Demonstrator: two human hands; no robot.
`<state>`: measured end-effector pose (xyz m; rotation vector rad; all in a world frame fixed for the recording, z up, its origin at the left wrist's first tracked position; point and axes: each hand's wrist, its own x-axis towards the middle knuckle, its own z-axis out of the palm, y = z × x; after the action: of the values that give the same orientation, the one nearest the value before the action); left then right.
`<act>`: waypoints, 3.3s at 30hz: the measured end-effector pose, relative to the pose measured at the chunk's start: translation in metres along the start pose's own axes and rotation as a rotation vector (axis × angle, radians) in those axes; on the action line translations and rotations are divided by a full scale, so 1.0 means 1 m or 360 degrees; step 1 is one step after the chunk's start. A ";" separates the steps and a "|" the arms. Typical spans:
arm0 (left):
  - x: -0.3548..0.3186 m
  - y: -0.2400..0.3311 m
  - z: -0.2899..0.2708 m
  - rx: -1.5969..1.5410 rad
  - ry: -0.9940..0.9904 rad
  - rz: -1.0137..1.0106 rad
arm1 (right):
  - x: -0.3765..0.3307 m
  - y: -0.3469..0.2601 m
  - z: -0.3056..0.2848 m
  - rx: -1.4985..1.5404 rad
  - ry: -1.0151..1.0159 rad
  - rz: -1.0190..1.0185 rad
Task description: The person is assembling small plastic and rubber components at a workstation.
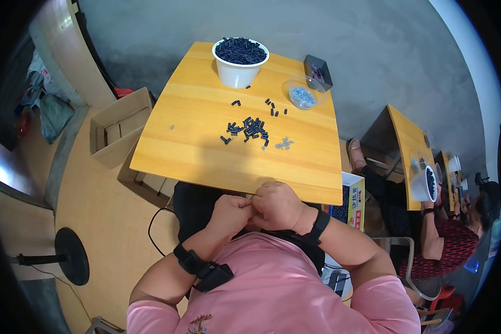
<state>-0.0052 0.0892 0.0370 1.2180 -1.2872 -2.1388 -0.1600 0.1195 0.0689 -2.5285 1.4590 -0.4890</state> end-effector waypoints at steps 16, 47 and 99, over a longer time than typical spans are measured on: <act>0.005 -0.014 -0.016 0.0341 0.0118 0.0112 | 0.013 -0.009 0.002 -0.0068 -0.0135 0.0105; -0.030 -0.021 -0.101 -0.0449 0.0321 -0.0283 | 0.043 0.016 0.030 0.0300 -0.0121 0.0230; -0.005 -0.079 -0.166 -0.1539 0.0669 -0.0188 | 0.037 0.011 0.036 0.0394 -0.0067 0.0314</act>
<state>0.1426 0.0452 -0.0622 1.1770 0.0422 -1.9880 -0.1383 0.0813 0.0390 -2.1670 1.5094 -0.5429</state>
